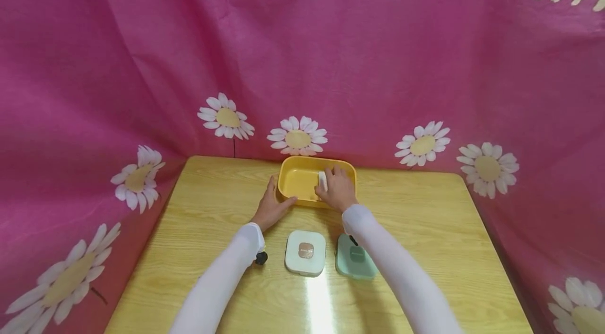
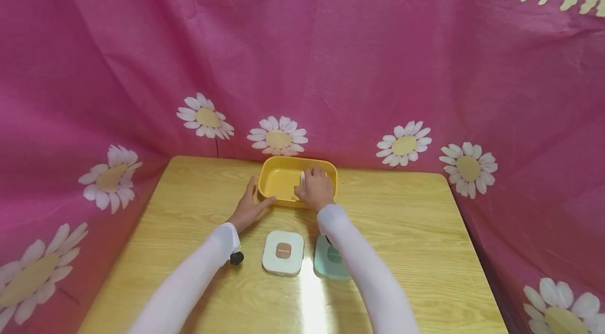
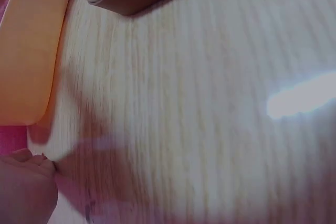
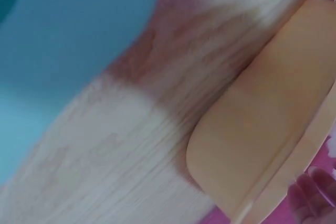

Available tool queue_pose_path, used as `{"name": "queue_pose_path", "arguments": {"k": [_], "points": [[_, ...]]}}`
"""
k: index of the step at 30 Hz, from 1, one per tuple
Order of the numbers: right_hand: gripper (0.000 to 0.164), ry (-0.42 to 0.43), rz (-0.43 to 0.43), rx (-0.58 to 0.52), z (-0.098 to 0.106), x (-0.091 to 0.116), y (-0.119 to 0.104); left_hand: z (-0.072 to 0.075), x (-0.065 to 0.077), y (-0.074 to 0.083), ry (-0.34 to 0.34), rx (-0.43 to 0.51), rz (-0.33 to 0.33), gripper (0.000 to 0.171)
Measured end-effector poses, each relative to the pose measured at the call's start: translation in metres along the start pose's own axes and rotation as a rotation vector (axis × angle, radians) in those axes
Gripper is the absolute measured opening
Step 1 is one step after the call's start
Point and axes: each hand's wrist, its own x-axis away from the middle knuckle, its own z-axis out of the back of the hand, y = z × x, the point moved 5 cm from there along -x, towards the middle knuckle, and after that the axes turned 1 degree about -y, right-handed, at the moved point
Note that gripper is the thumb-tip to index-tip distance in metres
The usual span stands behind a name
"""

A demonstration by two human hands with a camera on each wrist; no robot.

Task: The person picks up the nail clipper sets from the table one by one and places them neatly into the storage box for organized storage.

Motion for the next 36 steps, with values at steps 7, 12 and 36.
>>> {"name": "queue_pose_path", "arguments": {"k": [7,12,36], "points": [[0.063,0.015,0.085,-0.087,-0.001,0.018,-0.008,0.005,0.017,-0.003,-0.056,-0.069,0.072,0.121],[0.064,0.024,0.126,-0.159,0.003,0.037,-0.016,0.006,0.030,0.002,-0.108,-0.153,0.072,0.118],[0.095,-0.279,0.266,-0.231,-0.011,0.128,-0.045,-0.027,0.088,0.026,-0.427,-0.288,-0.151,0.119]]}}
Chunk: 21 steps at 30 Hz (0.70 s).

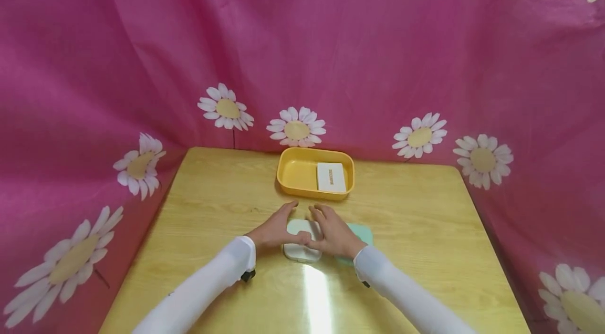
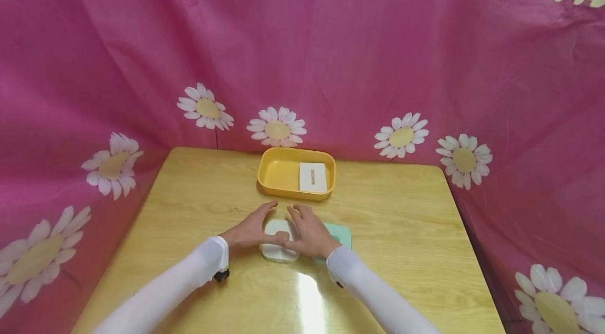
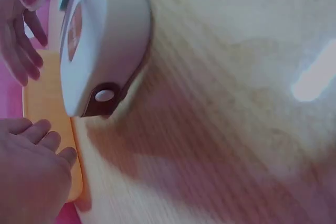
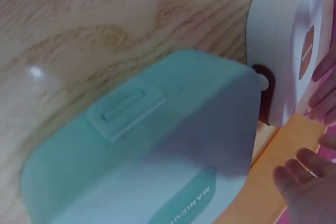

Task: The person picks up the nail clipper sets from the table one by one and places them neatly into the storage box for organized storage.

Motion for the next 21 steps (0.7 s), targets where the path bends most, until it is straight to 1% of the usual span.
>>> {"name": "queue_pose_path", "arguments": {"k": [2,6,8,12,15,16,18,21], "points": [[0.098,-0.030,0.010,-0.006,-0.002,0.001,-0.001,-0.003,0.000,0.001,-0.014,-0.038,-0.036,0.119],[0.106,-0.079,0.023,-0.009,-0.007,0.000,-0.004,-0.006,0.001,0.001,-0.026,-0.157,-0.125,0.123],[0.110,-0.100,0.018,-0.018,-0.009,-0.001,-0.005,-0.008,0.003,0.000,-0.043,-0.206,-0.160,0.126],[0.115,-0.159,-0.006,-0.033,-0.019,0.000,-0.005,-0.017,0.008,-0.004,-0.115,-0.261,-0.186,0.132],[0.119,-0.209,-0.021,-0.035,-0.028,0.002,-0.005,-0.025,0.012,-0.009,-0.141,-0.283,-0.190,0.136],[0.121,-0.215,-0.024,-0.039,-0.030,0.003,-0.006,-0.027,0.012,-0.010,-0.141,-0.295,-0.190,0.136],[0.123,-0.223,-0.033,-0.024,-0.034,0.004,-0.006,-0.029,0.012,-0.012,-0.118,-0.310,-0.203,0.136],[0.122,-0.198,-0.024,-0.007,-0.036,0.004,-0.008,-0.031,0.012,-0.014,-0.080,-0.331,-0.219,0.132]]}}
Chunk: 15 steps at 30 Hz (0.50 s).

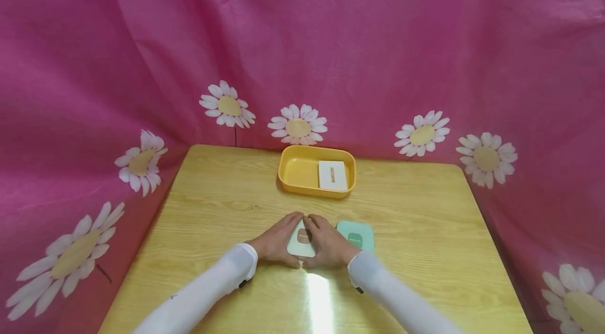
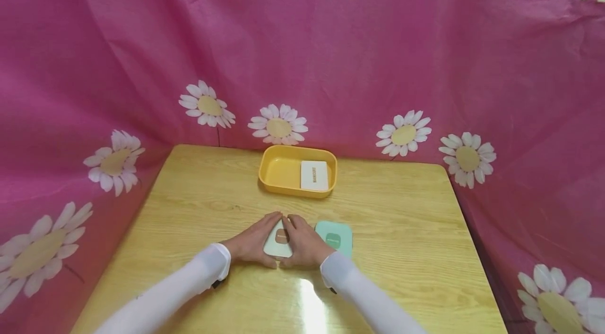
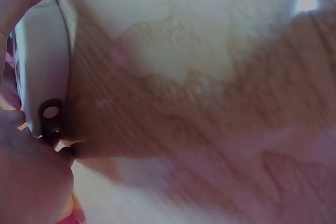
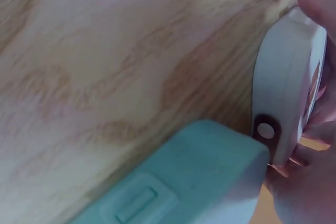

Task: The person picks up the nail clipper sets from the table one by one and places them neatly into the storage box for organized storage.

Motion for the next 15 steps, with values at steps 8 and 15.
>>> {"name": "queue_pose_path", "arguments": {"k": [8,15], "points": [[0.120,0.044,0.002,0.016,-0.005,-0.002,-0.002,-0.007,-0.004,-0.008,0.049,0.042,0.006,0.122],[0.111,0.072,-0.017,0.002,-0.004,-0.003,-0.001,-0.012,-0.006,-0.011,0.070,0.124,0.031,0.119]]}}
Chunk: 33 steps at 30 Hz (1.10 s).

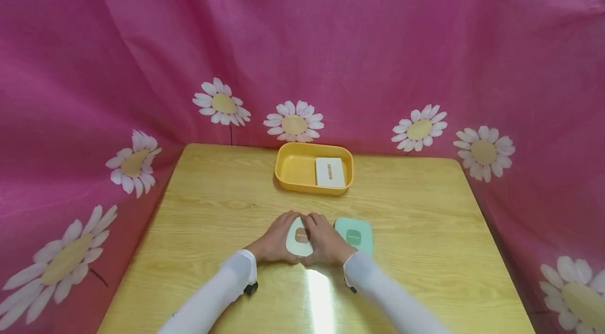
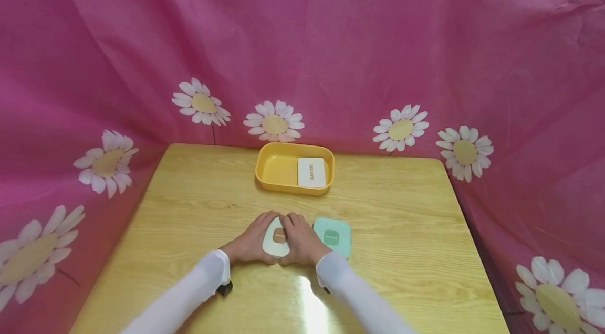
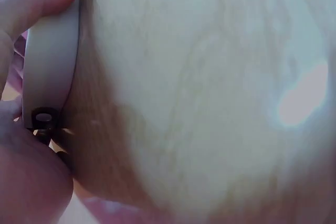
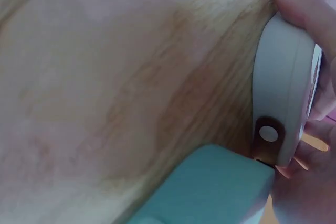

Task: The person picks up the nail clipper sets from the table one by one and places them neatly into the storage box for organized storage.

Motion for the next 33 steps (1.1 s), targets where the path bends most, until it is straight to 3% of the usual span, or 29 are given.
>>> {"name": "queue_pose_path", "arguments": {"k": [13,33], "points": [[0.115,0.001,-0.032,-0.018,-0.007,0.011,-0.001,-0.009,0.006,0.004,0.019,0.028,-0.005,0.118],[0.113,-0.025,-0.061,-0.048,-0.001,0.014,-0.003,-0.007,0.007,0.010,0.039,0.057,-0.008,0.118]]}}
